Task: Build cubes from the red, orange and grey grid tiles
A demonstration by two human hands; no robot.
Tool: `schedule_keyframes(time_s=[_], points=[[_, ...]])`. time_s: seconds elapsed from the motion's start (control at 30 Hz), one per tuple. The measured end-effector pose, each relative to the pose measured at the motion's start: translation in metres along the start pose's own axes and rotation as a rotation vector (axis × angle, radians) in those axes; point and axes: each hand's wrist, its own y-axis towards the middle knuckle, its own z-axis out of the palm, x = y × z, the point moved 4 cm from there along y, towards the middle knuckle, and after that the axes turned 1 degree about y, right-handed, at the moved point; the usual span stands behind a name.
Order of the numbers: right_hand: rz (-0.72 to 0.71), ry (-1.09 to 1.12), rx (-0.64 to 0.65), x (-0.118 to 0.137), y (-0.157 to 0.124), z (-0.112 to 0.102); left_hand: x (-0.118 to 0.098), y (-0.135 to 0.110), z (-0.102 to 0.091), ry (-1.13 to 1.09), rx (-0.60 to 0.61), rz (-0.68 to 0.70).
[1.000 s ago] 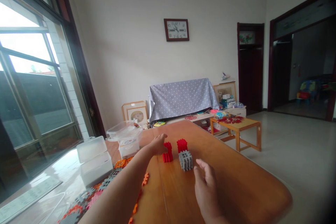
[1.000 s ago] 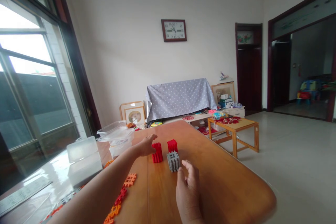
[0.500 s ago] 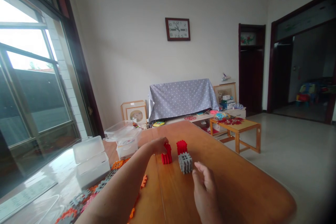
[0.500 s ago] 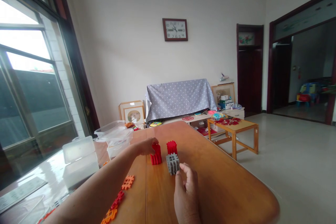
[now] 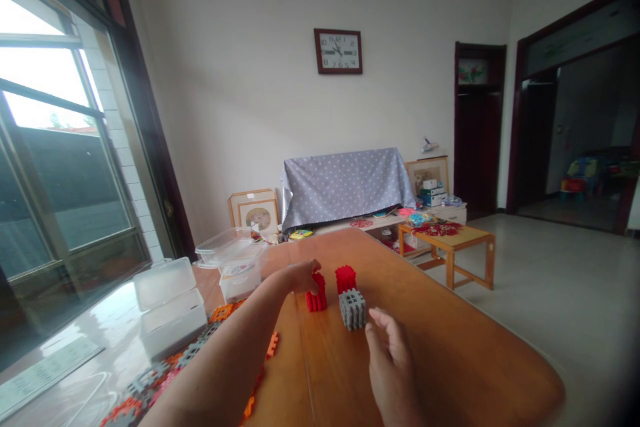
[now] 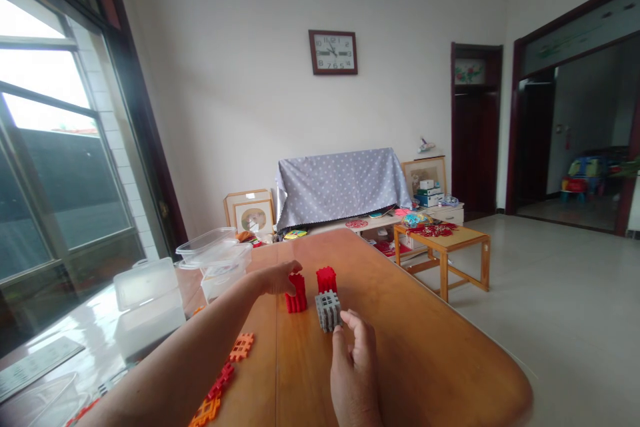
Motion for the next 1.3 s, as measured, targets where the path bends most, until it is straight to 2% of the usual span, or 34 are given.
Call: schedule_keyframes(time_s=[0.37,0.83,1.3], points=[[0.026,0.013,-0.003,0.0028,-0.0016,0.0008,0.0042,0.0022,0.0012,-0.04,0.06,-0.043],[0.01,0.01,0.01,0.0064,-0.0013,-0.0004,-0.0043,0.0073,0.0024,-0.054,-0.035,-0.059],[0.053,-0.013,0.031,0.0077,-0.0018,-0.0001,-0.0015,0.0018,-0.0004,-0.057,0.0,-0.013]])
